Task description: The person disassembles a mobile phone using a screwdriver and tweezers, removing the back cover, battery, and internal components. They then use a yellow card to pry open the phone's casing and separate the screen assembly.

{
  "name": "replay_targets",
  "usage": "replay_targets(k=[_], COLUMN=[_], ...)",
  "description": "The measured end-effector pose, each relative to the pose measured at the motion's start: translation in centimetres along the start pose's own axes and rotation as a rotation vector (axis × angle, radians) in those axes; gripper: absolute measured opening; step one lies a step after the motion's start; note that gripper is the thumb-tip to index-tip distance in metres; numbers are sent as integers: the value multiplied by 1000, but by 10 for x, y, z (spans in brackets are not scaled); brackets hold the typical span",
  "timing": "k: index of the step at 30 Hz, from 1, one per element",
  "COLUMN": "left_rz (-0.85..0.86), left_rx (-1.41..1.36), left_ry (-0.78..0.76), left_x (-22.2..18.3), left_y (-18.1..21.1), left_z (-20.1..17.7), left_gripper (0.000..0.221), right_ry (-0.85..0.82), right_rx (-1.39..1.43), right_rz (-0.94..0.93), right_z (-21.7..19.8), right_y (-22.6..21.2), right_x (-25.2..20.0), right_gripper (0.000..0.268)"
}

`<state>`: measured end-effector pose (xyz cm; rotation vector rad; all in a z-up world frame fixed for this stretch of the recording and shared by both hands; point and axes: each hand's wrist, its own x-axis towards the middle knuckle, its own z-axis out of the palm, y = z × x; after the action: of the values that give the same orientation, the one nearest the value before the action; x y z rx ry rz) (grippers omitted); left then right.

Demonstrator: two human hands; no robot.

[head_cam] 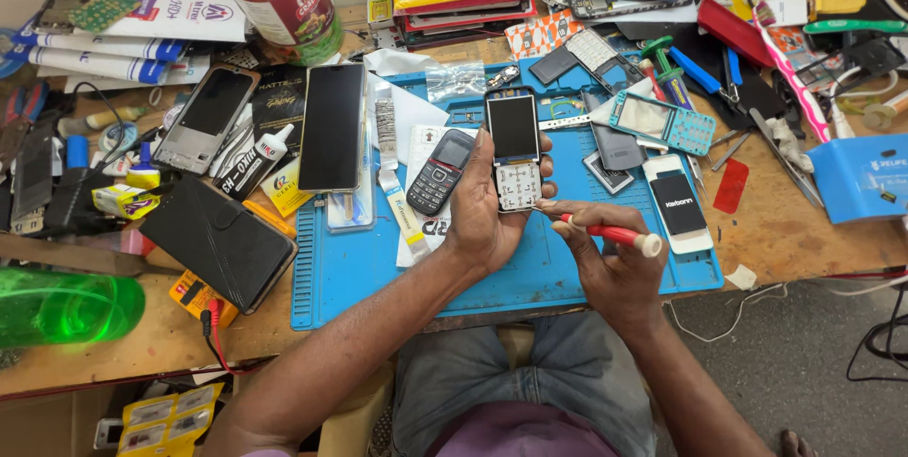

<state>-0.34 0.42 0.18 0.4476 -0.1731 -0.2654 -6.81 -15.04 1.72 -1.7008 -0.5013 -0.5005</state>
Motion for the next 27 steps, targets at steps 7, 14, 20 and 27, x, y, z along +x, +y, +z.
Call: replay_targets(k=[7,14,20,27], left_rz=[3,23,-47,-102], left_rx=[-38,-139,-158,-97], left_ry=[-31,34,-22,76], left_x=[0,5,3,-4], left_y=[-1,-1,2,-9], left_z=[0,-2,-7,-6], left_gripper=[50,50,60,67], right_ry=[-48,-166,-217,-199], right_rx=[-100,-385,-417,-472], right_rz=[-15,-495,-602,-549], right_z=[0,1,-1,-6], right_y=[-1,-4,-6,-5], right_x=[-1,13,17,9], right_gripper=[21,24,22,20])
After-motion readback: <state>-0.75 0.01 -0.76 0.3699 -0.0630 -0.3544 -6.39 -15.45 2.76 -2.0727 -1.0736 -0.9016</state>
